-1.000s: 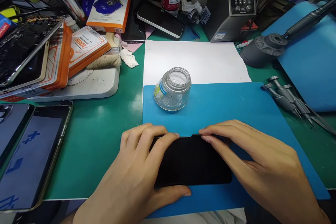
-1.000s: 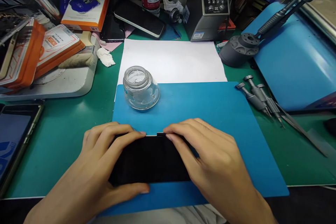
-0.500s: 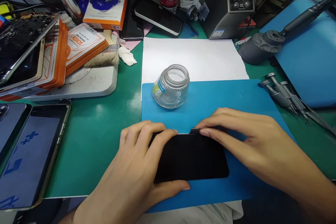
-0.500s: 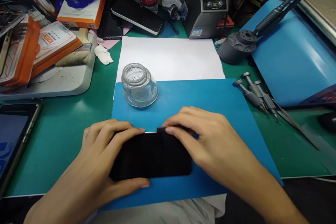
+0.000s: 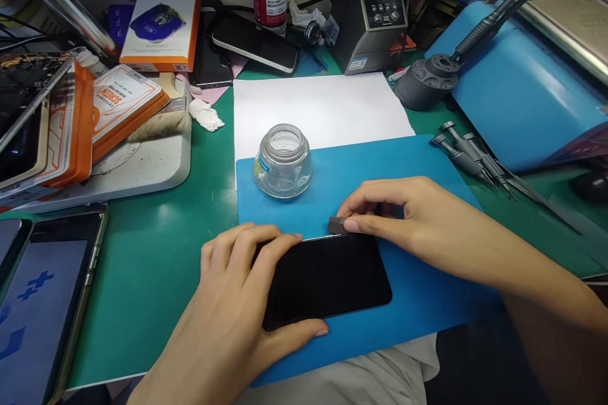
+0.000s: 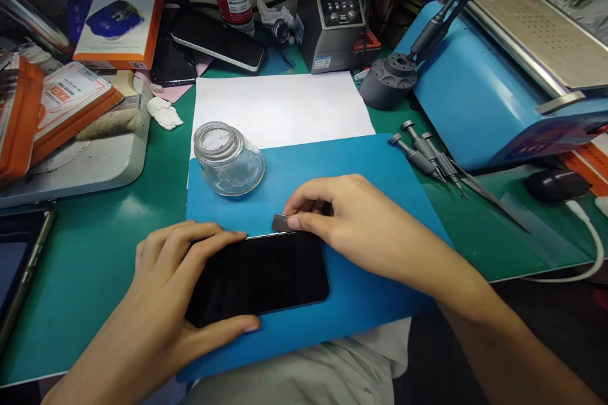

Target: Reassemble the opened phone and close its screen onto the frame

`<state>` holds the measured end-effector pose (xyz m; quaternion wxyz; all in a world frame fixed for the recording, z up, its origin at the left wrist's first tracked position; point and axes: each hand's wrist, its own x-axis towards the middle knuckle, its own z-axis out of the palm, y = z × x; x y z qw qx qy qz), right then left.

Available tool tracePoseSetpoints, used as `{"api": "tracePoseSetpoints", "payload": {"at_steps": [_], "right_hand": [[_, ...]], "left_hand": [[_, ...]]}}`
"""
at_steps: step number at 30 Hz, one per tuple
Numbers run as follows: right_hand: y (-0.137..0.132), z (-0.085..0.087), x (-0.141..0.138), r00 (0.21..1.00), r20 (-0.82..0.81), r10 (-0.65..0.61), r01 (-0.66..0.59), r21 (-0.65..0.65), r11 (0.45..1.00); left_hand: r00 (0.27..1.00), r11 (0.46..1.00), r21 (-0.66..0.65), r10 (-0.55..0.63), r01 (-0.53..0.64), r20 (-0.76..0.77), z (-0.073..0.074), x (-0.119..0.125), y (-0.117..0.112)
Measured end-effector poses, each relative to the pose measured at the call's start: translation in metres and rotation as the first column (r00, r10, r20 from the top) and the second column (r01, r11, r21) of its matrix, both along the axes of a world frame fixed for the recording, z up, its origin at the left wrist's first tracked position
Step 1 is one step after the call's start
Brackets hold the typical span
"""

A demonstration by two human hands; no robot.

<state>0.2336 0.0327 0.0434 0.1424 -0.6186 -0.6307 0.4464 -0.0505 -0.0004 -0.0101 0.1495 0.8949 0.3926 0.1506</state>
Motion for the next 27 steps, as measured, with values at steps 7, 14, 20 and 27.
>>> {"api": "tracePoseSetpoints", "payload": {"at_steps": [7,14,20,27], "right_hand": [[-0.003,0.002,0.007,1.000,-0.003,-0.029,0.029,0.010,1.000],[-0.009,0.000,0.010,0.998,-0.028,-0.058,0.058,0.004,0.998],[-0.014,-0.001,0.014,0.997,-0.048,-0.060,0.060,0.007,0.998],[-0.019,-0.004,0.020,0.995,-0.060,-0.081,0.081,-0.002,0.997]], "left_hand": [[0.999,0.997,0.060,-0.039,0.039,0.001,-0.003,-0.004,0.003],[1.000,0.999,-0.015,0.030,-0.030,-0.005,-0.002,-0.003,-0.002],[0.998,0.997,-0.050,0.056,-0.056,-0.008,0.000,-0.001,-0.005],[1.000,1.000,0.020,0.009,-0.009,-0.028,-0.006,-0.007,0.000]]}}
